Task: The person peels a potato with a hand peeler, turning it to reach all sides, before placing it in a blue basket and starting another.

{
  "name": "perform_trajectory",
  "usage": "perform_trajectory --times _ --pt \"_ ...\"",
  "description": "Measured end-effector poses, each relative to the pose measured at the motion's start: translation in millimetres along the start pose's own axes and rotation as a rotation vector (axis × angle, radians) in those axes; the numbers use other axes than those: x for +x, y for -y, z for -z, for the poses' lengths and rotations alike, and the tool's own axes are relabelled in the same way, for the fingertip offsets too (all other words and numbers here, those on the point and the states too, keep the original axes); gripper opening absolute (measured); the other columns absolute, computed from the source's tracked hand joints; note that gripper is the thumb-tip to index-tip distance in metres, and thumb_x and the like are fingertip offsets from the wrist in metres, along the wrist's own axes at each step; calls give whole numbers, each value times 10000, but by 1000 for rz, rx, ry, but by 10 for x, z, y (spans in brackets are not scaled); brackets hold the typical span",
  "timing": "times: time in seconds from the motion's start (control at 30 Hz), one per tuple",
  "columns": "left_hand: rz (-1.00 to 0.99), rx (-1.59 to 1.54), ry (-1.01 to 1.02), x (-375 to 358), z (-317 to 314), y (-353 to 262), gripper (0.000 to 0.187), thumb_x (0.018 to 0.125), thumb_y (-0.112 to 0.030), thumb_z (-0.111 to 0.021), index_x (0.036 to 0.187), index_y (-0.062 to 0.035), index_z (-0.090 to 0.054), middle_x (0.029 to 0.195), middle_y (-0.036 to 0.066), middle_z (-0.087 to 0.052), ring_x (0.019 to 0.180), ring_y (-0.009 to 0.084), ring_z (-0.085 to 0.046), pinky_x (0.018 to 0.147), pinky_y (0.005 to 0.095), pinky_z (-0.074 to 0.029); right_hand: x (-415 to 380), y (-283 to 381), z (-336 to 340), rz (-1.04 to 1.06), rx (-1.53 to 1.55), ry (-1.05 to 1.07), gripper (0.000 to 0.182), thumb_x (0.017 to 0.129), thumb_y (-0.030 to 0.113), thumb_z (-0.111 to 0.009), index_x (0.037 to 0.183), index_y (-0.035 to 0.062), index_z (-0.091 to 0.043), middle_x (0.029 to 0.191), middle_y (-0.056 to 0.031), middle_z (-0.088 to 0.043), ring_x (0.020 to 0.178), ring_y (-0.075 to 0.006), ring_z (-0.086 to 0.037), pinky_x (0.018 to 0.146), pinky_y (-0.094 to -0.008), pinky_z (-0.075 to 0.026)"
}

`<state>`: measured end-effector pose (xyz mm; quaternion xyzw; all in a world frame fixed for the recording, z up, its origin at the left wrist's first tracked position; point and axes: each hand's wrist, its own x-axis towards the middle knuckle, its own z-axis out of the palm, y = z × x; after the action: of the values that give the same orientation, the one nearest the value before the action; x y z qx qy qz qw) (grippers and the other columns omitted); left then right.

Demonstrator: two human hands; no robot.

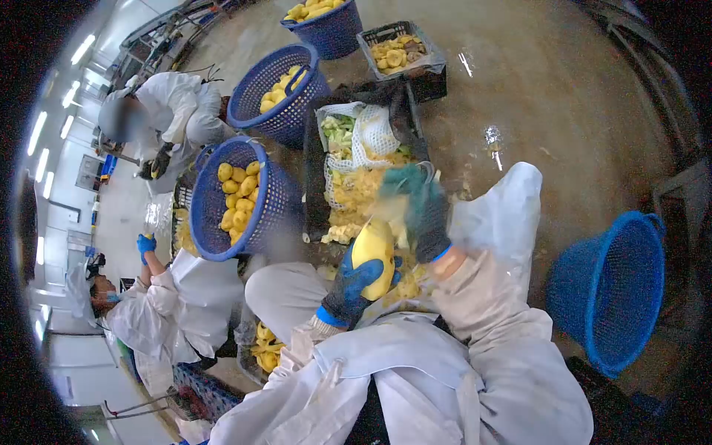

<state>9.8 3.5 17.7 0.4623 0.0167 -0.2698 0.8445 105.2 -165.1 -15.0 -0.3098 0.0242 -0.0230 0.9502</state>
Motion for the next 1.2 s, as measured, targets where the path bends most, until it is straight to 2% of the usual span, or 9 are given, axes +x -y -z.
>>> perform_trajectory --times 0.17,0.33,0.47,0.57,0.7,0.83,0.97,1.07,1.2 --pt "-102 68 14 -39 -92 -101 825 739 -173 -728 1423 -84 -275 1240 108 -503 1037 245 -564 835 370 -518 404 -75 511 315 -463 -126 259 949 260 -499 958 6 -548 925 -135 -640 799 -245 -633 729 -369 -528" --pt "-322 605 -70 52 98 -5 838 735 -98 -687 1435 -10 -234 1405 160 -375 1248 259 -432 1016 358 -371 -20 63 -328 -139 -135 -50 345 940 365 -522 930 23 -571 824 -59 -613 763 -146 -592 717 -279 -494" --pt "-472 799 -69 35 81 -105 830 723 -77 -678 1424 10 -243 1416 178 -359 1271 265 -409 1031 357 -352 214 -96 114 94 -128 -199 383 938 376 -519 974 -1 -570 896 -114 -647 779 -182 -625 748 -306 -498" --pt "-417 762 -66 -31 -9 -107 832 718 -71 -678 1421 16 -242 1421 185 -352 1279 278 -401 1032 364 -349 35 9 -226 -167 -46 95 340 934 362 -530 959 25 -567 899 -113 -647 798 -180 -624 753 -306 -497" --pt "-507 890 -54 2 43 -98 843 718 -74 -682 1425 16 -231 1420 195 -352 1275 294 -408 1030 374 -349 235 27 -35 -7 -183 -202 290 938 339 -525 971 52 -557 911 -132 -646 785 -205 -629 718 -314 -506" --pt "-465 908 -73 -23 -15 -144 856 723 -78 -692 1430 13 -218 1429 198 -339 1279 294 -407 1029 375 -351 144 -50 -109 -113 -131 61 233 938 298 -532 986 69 -530 947 -128 -635 789 -182 -620 711 -300 -502" --pt "-455 790 -98 14 102 -60 862 732 -106 -704 1433 9 -214 1411 189 -363 1254 273 -428 1017 364 -362 95 133 -129 52 -196 -156 264 956 289 -493 941 36 -570 893 -115 -650 791 -229 -631 727 -336 -509" --pt "-299 741 -81 54 177 -24 878 729 -127 -727 1435 -5 -220 1405 176 -372 1250 249 -428 1011 351 -369 -172 55 -340 243 -670 263 281 952 293 -477 961 35 -589 926 -91 -644 813 -194 -624 770 -334 -504" --pt "-367 765 -74 51 148 -20 844 758 -158 -717 1436 -26 -230 1343 162 -433 1197 252 -473 972 356 -408 155 62 -48 402 -612 104 307 966 286 -442 995 22 -598 945 -77 -633 853 -158 -607 801 -316 -489"
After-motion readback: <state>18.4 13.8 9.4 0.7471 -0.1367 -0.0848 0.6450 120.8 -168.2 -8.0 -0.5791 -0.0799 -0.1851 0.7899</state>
